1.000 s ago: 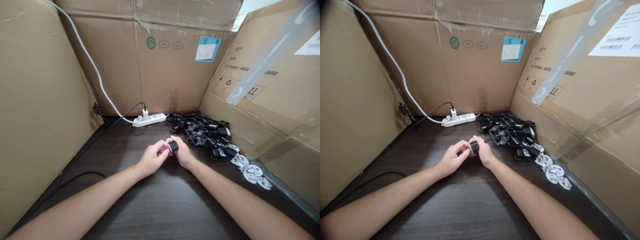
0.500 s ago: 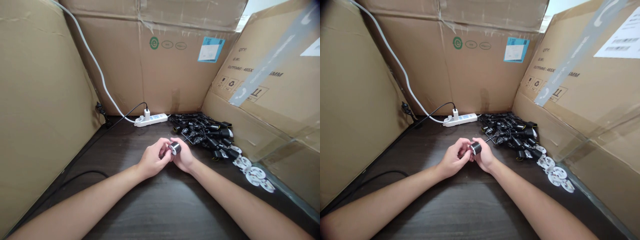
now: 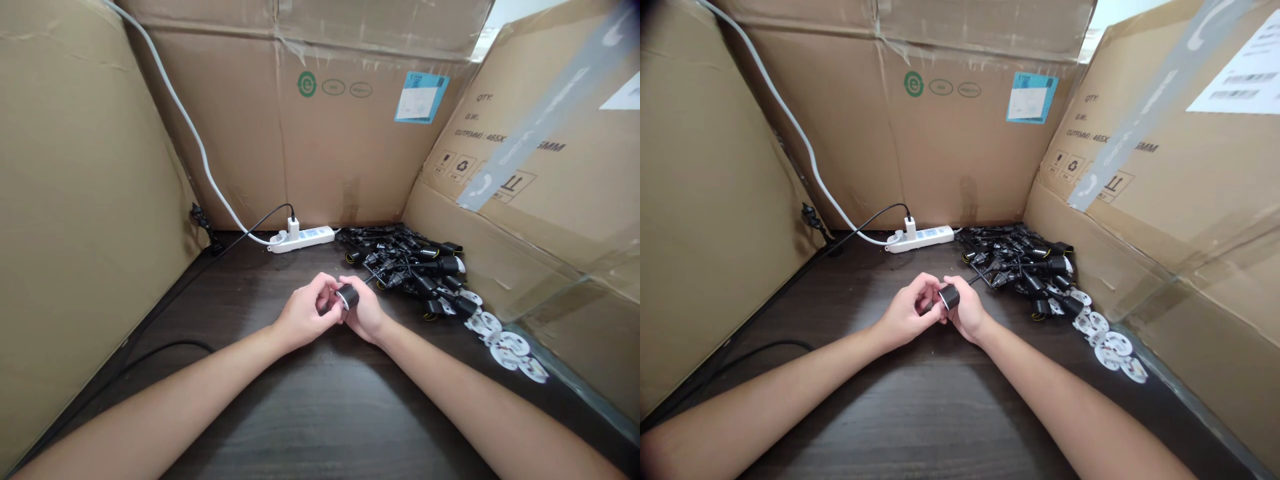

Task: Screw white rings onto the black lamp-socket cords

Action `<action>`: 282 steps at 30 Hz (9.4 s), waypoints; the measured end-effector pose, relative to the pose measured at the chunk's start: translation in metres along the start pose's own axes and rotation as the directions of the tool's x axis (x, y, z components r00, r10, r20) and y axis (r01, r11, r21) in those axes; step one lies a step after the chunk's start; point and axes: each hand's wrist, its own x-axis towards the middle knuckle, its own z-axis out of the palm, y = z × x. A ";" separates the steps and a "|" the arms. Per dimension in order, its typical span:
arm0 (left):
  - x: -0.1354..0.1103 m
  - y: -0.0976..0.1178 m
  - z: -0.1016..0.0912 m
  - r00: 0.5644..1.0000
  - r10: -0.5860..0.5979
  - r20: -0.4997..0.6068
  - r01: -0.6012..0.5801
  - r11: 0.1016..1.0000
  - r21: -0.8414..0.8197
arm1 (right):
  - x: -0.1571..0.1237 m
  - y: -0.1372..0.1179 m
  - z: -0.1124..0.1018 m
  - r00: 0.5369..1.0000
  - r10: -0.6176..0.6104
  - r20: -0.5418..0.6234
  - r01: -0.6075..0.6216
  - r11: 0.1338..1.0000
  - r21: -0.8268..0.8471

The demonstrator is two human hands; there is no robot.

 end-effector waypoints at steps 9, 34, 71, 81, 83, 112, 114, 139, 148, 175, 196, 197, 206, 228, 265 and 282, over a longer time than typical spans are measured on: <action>0.000 -0.008 0.002 1.000 0.006 0.018 -0.004 0.995 -0.099 | 0.002 0.001 -0.003 0.999 -0.004 0.034 0.006 0.999 -0.051; 0.001 -0.005 0.003 1.000 -0.020 0.024 0.023 0.991 -0.133 | 0.003 0.004 -0.003 0.999 -0.035 0.001 0.035 0.999 -0.022; 0.000 -0.003 0.001 0.996 -0.033 0.081 0.048 0.981 -0.190 | 0.003 0.001 -0.001 0.999 -0.019 0.030 0.019 1.000 -0.001; 0.001 -0.002 0.002 0.990 0.010 0.142 0.050 0.908 -0.416 | 0.004 0.002 -0.003 0.998 -0.024 0.049 0.025 1.000 -0.008; 0.001 -0.001 0.001 0.990 0.008 0.143 0.053 0.907 -0.417 | 0.005 0.003 -0.004 0.998 -0.025 0.061 0.025 1.000 -0.012; 0.004 0.002 0.002 0.989 -0.032 0.145 0.101 0.858 -0.503 | 0.006 0.006 -0.007 0.998 -0.058 0.028 0.060 0.997 -0.057; 0.004 0.003 0.002 0.988 -0.029 0.151 0.102 0.856 -0.506 | 0.006 0.006 -0.006 0.998 -0.058 0.009 0.058 0.997 -0.051; 0.001 0.004 0.001 0.992 0.003 0.122 0.049 0.906 -0.421 | 0.000 0.005 0.001 0.990 -0.130 -0.046 0.127 0.990 -0.064; 0.000 -0.002 0.003 0.993 -0.007 0.114 0.050 0.924 -0.380 | 0.001 0.003 0.002 0.992 -0.126 0.008 0.126 0.992 -0.028; 0.002 0.006 -0.002 0.999 0.019 0.029 -0.014 0.985 -0.172 | 0.000 0.004 0.001 0.985 -0.161 0.054 0.164 0.985 -0.059; 0.001 0.001 0.004 0.998 -0.012 0.061 0.029 0.955 -0.295 | 0.002 0.003 -0.001 0.987 -0.145 0.071 0.149 0.988 -0.052; 0.000 0.001 0.004 0.998 -0.010 0.061 0.027 0.959 -0.282 | 0.002 0.003 0.000 0.987 -0.145 0.073 0.149 0.988 -0.052; 0.001 0.001 0.003 0.994 0.004 0.112 0.036 0.933 -0.358 | 0.002 0.002 0.000 0.988 -0.139 0.071 0.142 0.989 -0.037; 0.001 -0.002 0.002 0.991 -0.007 0.136 0.056 0.933 -0.355 | 0.003 0.004 0.000 0.987 -0.158 -0.009 0.156 0.979 -0.132; 0.002 -0.002 0.001 0.983 -0.106 0.147 0.099 0.994 0.053 | 0.005 0.000 -0.006 0.902 -0.380 -0.205 0.339 0.917 -0.209; -0.012 0.020 0.014 0.852 0.053 0.521 -0.431 0.636 0.640 | 0.011 0.002 -0.017 0.852 -0.477 -0.216 0.385 0.851 -0.358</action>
